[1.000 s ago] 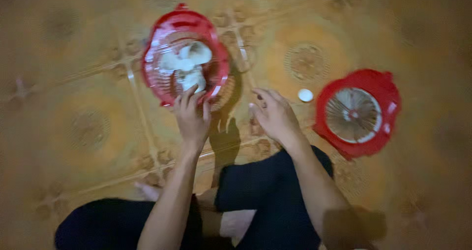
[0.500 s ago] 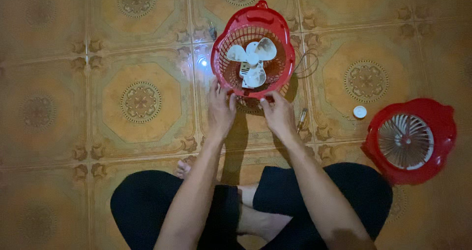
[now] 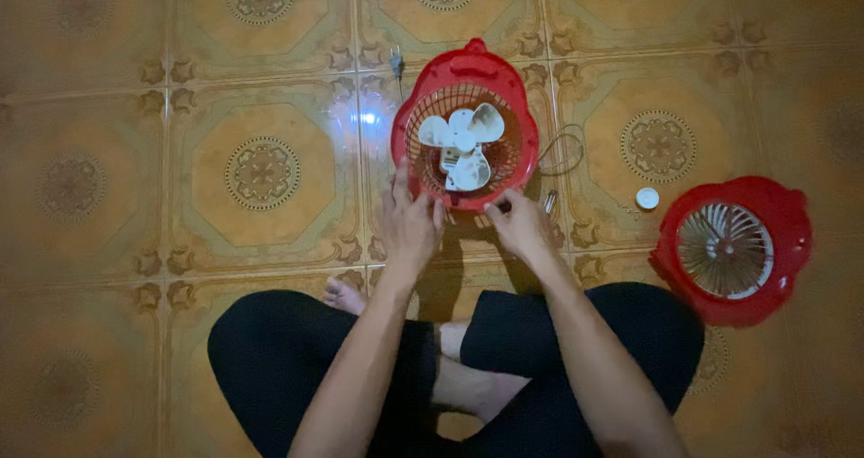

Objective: The person disassembles a red electric fan by removing the front grille and fan blades, then reassembles it by placing the blades back and securing the grille. The person uses a screwdriver to tighten screws on the fan housing.

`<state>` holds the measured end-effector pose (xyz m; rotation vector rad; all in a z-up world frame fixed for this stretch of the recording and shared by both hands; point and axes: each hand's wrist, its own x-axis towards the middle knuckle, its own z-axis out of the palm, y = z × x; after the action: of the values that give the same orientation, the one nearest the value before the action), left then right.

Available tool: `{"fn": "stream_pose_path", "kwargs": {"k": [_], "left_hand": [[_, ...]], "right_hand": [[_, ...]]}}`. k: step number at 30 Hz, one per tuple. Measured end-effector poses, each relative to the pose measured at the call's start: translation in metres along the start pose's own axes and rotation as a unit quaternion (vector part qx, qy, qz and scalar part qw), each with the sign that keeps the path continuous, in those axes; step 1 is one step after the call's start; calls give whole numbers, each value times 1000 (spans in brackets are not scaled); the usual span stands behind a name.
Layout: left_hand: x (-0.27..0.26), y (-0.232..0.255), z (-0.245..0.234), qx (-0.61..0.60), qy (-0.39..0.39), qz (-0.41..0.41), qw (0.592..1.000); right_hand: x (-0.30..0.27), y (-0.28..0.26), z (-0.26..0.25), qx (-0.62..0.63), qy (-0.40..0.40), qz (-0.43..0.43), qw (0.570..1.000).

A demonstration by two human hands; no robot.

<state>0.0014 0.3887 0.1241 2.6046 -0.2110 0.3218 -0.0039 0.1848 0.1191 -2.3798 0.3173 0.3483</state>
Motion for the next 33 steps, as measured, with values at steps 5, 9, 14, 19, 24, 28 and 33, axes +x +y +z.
{"fn": "stream_pose_path", "kwargs": {"k": [5,9,14,19,24,28,33], "left_hand": [[-34,5,-21,25,-62,5,998],[-61,11,-31,-2,-110,6,994],[-76,18,-41,22,-153,41,987],[-67,15,-40,-86,-149,-15,985],[-48,12,-6,-328,-97,-284,896],[-47,7,29,-238,39,-222,945],[-43,3,52,-472,106,-257,836]], "right_hand": [[-36,3,-12,-78,-52,-8,996],[-60,8,-22,-110,-100,-29,988],[-79,2,-36,-159,-152,-41,975],[-77,-1,-43,-131,-120,-33,984],[-32,0,-23,34,-59,-60,996],[-10,0,3,-31,-72,-98,992],[-19,-8,12,-14,-31,-119,992]]}}
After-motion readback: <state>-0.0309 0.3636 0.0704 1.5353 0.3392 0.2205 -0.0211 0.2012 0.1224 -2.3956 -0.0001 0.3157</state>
